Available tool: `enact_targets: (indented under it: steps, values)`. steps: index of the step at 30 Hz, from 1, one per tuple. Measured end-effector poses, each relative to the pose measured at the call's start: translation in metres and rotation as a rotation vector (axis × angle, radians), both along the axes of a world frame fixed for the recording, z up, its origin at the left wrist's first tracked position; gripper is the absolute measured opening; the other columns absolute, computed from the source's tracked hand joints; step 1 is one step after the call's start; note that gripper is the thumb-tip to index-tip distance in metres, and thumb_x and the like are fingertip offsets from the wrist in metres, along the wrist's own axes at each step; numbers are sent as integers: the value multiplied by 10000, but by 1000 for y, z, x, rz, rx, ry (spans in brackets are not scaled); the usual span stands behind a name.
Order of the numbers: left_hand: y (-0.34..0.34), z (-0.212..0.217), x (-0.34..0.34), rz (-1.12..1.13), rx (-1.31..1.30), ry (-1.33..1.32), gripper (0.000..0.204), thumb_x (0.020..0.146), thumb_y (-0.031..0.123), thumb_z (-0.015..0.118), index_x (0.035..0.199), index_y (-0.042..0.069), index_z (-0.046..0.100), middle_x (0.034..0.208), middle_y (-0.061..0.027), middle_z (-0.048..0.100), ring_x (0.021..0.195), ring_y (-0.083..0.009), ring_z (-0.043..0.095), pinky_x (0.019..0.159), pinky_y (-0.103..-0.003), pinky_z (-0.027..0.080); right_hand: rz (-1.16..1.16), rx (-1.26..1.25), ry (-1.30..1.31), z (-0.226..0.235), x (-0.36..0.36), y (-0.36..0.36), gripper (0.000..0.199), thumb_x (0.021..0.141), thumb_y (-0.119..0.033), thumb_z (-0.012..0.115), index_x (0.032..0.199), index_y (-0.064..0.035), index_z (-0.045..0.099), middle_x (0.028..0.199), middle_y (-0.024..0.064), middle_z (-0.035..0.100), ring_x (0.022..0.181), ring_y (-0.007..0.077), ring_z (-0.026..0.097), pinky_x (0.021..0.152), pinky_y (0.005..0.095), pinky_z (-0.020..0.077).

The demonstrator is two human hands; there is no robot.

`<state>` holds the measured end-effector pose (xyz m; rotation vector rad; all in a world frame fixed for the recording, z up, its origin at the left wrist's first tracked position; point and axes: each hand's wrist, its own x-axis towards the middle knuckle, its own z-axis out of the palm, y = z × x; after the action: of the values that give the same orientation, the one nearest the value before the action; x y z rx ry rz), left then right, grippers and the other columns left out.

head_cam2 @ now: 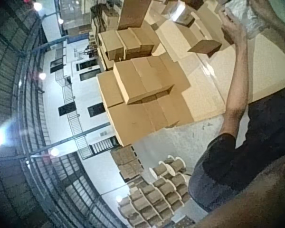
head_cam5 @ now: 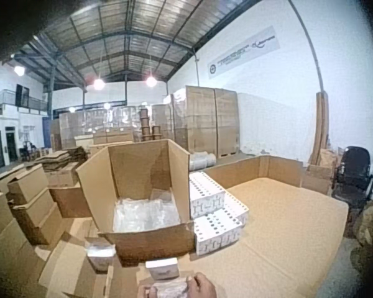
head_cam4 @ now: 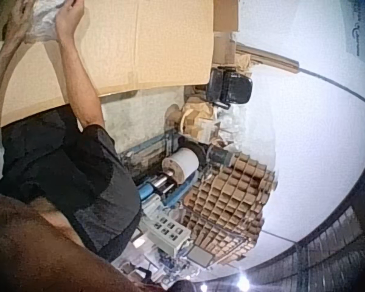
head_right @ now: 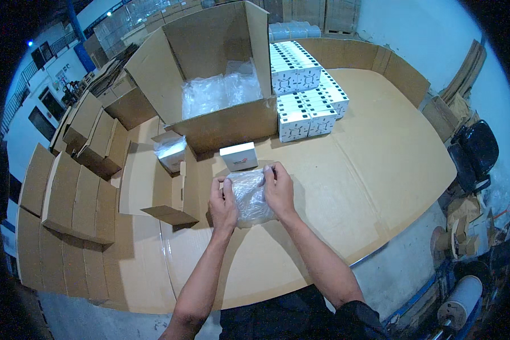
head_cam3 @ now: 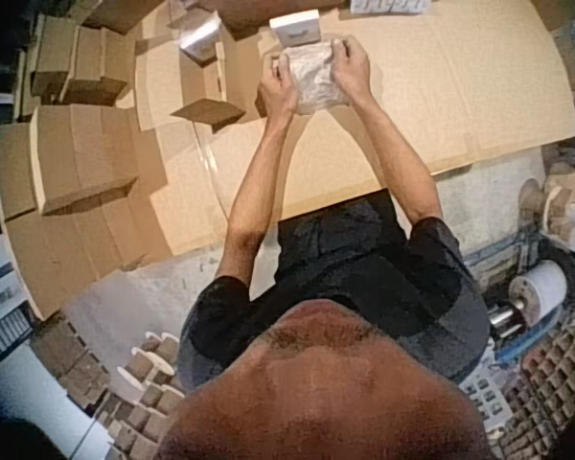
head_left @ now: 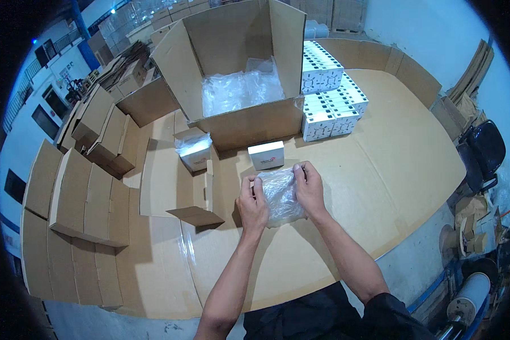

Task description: The person packs small white boxes into larger cardboard boxes by hand, wrapping them in protective plastic wrap before placing them inside.

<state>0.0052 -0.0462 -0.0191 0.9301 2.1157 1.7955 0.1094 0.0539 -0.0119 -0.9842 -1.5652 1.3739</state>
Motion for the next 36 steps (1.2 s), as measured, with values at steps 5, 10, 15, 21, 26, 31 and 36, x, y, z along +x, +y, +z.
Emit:
enact_targets:
  steps: [5, 10, 15, 21, 26, 31, 36]
  values:
    - [4, -5, -4, -35, 2, -106, 266, 1046, 277, 560, 1053, 16, 606, 726, -72, 633, 653, -126, 569, 605, -346, 469, -73, 409, -78, -6, 0, 2, 196, 1049, -177, 538, 983, 1, 588, 675, 133, 604, 565, 162, 586, 536, 355, 446]
    - [7, -9, -10, 21, 122, -160, 255, 1056, 260, 556, 1066, 13, 615, 753, -61, 647, 686, -112, 576, 615, -316, 470, 2, 400, -55, 0, 0, 0, 184, 1036, -174, 560, 997, 5, 586, 639, 171, 601, 540, 176, 575, 525, 365, 436]
    - [5, 3, -5, 38, 93, -220, 251, 1065, 255, 538, 1094, 20, 624, 777, -75, 662, 697, -102, 581, 620, -299, 469, 28, 191, -69, 6, 0, -3, 197, 1022, -197, 612, 983, -4, 603, 573, 17, 583, 544, 63, 503, 498, 292, 390]
    - [8, 0, -1, 13, 130, -159, 254, 1068, 251, 531, 1131, 21, 618, 847, -85, 682, 719, -108, 590, 636, -309, 481, -13, 173, 48, -24, 2, 17, 210, 1023, -225, 636, 959, -29, 601, 656, -36, 607, 561, 23, 460, 490, 247, 348]
    - [4, -4, -11, 116, 138, -63, 261, 1068, 249, 531, 1141, 10, 609, 857, -68, 659, 744, -113, 585, 669, -310, 488, 129, -66, 53, 1, 4, 3, 198, 993, -218, 672, 953, -29, 625, 695, 24, 653, 574, 43, 535, 494, 257, 399]
    - [5, -3, -13, 174, 173, -120, 276, 1054, 262, 568, 1142, 3, 598, 842, -83, 659, 746, -114, 587, 674, -309, 490, 382, -65, -269, 24, 16, -1, 172, 992, -178, 673, 1031, -24, 606, 762, 38, 680, 610, 37, 570, 513, 235, 422]
    - [8, -14, -7, 29, 94, -257, 282, 1004, 240, 641, 1140, -3, 595, 739, -67, 642, 667, -102, 570, 627, -301, 478, 252, 275, -146, -14, 13, 18, 207, 972, -144, 688, 1104, -18, 590, 695, 12, 639, 561, 53, 556, 498, 259, 435]
